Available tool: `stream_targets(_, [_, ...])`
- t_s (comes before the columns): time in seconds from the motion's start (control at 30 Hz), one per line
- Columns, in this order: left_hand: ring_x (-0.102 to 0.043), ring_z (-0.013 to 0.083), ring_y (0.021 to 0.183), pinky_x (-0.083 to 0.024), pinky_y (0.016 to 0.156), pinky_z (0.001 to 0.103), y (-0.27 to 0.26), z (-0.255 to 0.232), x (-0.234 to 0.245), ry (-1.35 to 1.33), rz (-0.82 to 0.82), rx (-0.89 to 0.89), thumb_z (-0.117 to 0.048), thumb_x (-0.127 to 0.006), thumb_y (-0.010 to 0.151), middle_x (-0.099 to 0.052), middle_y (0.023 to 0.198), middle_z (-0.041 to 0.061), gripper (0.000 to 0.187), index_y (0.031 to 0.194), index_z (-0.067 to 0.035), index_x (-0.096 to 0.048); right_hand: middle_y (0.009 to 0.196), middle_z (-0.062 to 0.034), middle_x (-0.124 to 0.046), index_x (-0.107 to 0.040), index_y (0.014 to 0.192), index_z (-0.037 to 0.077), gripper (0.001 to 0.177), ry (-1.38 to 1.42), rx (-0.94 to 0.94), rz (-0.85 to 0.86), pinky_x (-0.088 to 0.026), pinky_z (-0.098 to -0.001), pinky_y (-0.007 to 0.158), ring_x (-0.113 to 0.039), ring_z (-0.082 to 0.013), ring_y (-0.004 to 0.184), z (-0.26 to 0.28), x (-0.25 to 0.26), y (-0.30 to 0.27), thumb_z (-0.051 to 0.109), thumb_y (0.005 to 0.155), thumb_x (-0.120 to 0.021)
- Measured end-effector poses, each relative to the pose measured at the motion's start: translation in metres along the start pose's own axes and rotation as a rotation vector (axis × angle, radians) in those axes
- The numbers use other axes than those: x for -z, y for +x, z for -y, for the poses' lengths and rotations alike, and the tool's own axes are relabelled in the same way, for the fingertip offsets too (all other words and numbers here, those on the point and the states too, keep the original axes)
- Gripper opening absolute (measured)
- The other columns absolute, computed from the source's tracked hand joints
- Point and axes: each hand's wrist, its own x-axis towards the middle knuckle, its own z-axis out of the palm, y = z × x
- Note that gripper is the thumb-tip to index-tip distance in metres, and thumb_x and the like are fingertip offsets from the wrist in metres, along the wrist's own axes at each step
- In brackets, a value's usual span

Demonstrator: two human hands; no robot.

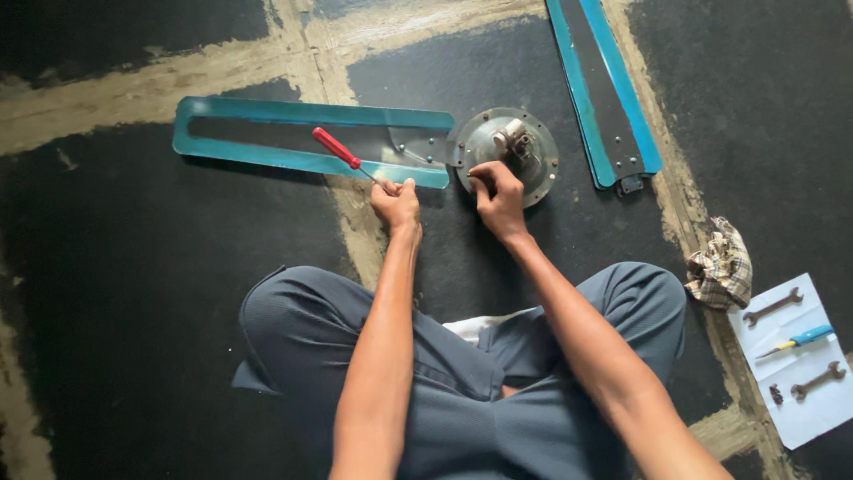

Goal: The person sits on the floor and attaches three teal fan blades to a central motor housing using a screwdriver. They align each blade, insert screws, and tighten them sequentially.

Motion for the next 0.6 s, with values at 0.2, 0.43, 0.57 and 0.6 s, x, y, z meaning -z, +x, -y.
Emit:
stream_targets(0.2, [-0.053,0.0095,0.065,-0.049,0.061,0.024,-0.003,-0.004,-0.004,0.016,-0.02,0.008,0.008,-0.077,0.081,-0.048,0.074,-0.002,0.041,0.083,-0.011,-0.041,0.086,-0.01,-0.074,-0.072,0.098,0.0,0.009,-0.067,-0.014,0.037,-0.057,-0.0297,0.069,-0.073,-0.0167,0.074,0.0,-0.002,0.016,-0.002,0.089,-0.072])
stream_targets(0.43, [-0.054,0.0095,0.064,-0.049,0.059,0.024,-0.009,-0.013,-0.006,0.04,-0.022,0.011,0.007,-0.077,0.081,-0.051,0.075,-0.001,0.038,0.084,-0.01,-0.042,0.091,-0.013,-0.078,-0.077,0.098,0.003,0.013,-0.208,-0.011,0.085,-0.06,-0.0338,0.072,-0.077,-0.022,0.076,0.001,-0.008,0.04,0.0,0.087,-0.071])
stream_targets(0.57, [-0.055,0.0096,0.064,-0.05,0.06,0.024,-0.012,-0.019,-0.008,0.038,-0.027,0.043,0.007,-0.076,0.081,-0.053,0.075,-0.001,0.037,0.086,-0.011,-0.044,0.095,-0.0129,-0.078,-0.078,0.098,0.005,0.016,-0.259,0.049,0.132,-0.061,-0.0359,0.079,-0.078,-0.0251,0.085,0.005,-0.007,0.044,0.0,0.086,-0.069])
stream_targets(0.6, [-0.056,0.0097,0.064,-0.05,0.06,0.024,-0.012,-0.019,-0.008,0.034,-0.028,0.048,0.007,-0.076,0.081,-0.054,0.075,-0.001,0.037,0.087,-0.01,-0.044,0.095,-0.0129,-0.078,-0.078,0.098,0.005,0.015,-0.285,0.063,0.138,-0.06,-0.0367,0.08,-0.077,-0.0261,0.086,0.008,-0.007,0.044,-0.001,0.086,-0.07])
